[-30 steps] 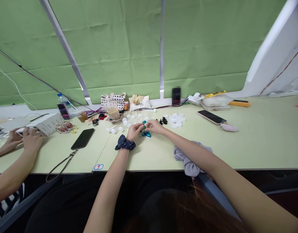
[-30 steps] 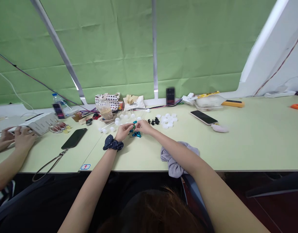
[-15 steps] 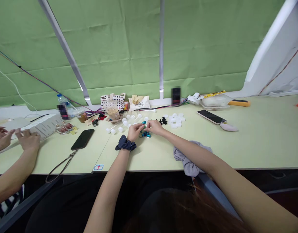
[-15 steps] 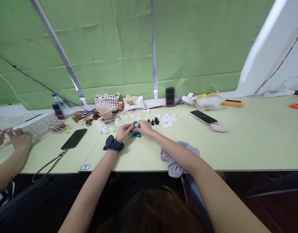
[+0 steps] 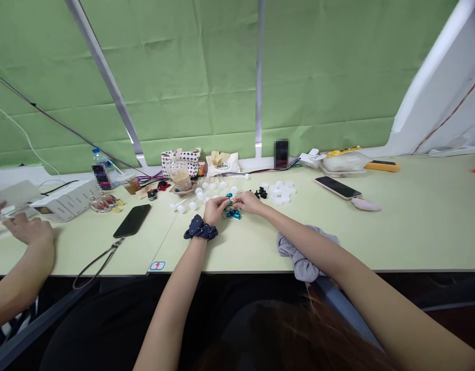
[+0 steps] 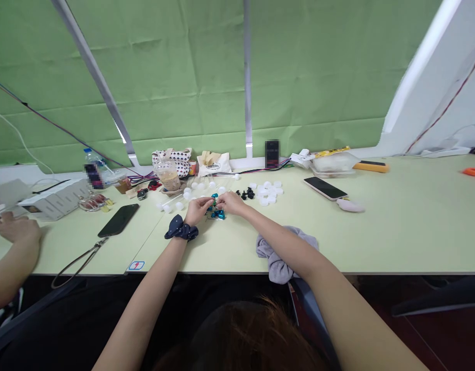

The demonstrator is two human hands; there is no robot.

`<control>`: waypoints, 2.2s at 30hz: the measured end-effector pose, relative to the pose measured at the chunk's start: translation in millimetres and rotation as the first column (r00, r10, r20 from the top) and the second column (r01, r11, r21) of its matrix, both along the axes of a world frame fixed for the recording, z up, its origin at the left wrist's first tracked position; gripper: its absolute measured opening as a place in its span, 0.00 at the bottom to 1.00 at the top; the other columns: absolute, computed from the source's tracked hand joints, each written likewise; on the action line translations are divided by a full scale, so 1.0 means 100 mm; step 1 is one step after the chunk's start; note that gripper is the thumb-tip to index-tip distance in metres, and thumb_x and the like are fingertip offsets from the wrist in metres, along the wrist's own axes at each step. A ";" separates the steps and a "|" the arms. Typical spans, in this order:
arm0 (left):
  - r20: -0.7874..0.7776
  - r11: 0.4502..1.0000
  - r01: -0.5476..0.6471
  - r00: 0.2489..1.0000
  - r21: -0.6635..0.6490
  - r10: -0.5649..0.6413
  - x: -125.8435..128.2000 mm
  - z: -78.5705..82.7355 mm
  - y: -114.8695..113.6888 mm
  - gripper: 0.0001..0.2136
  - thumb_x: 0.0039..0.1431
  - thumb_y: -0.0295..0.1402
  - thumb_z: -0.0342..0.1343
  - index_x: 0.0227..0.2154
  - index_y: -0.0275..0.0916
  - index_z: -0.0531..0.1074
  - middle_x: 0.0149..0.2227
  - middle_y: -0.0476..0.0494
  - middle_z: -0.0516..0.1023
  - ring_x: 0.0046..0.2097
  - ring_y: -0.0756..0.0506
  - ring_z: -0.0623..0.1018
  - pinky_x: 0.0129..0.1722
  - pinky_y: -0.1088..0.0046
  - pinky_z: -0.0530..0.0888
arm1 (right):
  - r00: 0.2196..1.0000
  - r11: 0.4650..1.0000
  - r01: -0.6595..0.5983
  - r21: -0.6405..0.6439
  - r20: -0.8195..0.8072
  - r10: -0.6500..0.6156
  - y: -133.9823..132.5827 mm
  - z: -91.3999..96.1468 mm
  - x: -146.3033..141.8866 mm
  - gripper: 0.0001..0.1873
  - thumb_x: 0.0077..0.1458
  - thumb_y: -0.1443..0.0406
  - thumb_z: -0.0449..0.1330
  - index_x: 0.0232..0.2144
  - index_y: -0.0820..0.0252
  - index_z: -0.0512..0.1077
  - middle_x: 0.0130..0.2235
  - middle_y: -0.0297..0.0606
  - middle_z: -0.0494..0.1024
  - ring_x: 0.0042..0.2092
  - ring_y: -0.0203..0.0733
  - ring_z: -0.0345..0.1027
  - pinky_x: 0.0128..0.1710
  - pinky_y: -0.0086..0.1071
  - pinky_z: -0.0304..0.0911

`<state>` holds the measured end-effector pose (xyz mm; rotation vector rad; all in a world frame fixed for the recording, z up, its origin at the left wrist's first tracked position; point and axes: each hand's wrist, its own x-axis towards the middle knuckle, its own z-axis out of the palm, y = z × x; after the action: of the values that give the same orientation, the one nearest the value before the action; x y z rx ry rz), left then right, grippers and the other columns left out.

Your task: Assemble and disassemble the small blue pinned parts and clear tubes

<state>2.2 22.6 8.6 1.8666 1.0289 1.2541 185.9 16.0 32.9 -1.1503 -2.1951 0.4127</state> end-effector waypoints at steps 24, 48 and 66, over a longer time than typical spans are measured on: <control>0.034 1.000 -0.011 0.999 -0.011 0.012 -0.01 0.02 0.00 0.23 0.48 0.51 0.60 0.37 0.35 0.78 0.37 0.39 0.81 0.39 0.41 0.79 0.40 0.65 0.75 | 0.978 0.989 -0.076 -0.128 -0.201 0.049 0.03 -0.06 -0.02 0.06 0.52 0.70 0.60 0.34 0.60 0.75 0.26 0.31 0.77 0.24 0.34 0.71 0.31 0.27 0.65; 0.052 0.999 0.032 0.998 -0.030 -0.030 0.00 0.01 0.00 0.23 0.51 0.50 0.58 0.37 0.33 0.78 0.33 0.40 0.81 0.35 0.43 0.79 0.36 0.69 0.73 | 0.980 0.985 0.162 0.061 -0.129 -0.153 -0.02 -0.03 -0.08 0.09 0.43 0.66 0.70 0.23 0.60 0.72 0.24 0.30 0.76 0.28 0.34 0.68 0.33 0.27 0.57; 0.087 0.999 -0.013 0.996 -0.045 0.017 -0.02 0.01 0.02 0.21 0.51 0.48 0.58 0.37 0.33 0.78 0.31 0.40 0.80 0.34 0.44 0.78 0.36 0.69 0.73 | 0.975 0.979 0.192 0.070 -0.125 -0.183 0.10 -0.10 -0.03 0.03 0.48 0.68 0.66 0.29 0.60 0.76 0.24 0.31 0.73 0.28 0.34 0.65 0.31 0.27 0.55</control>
<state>0.3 25.0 9.9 1.7574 1.0175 1.2998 183.2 26.3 23.2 -1.2434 -1.9634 0.2994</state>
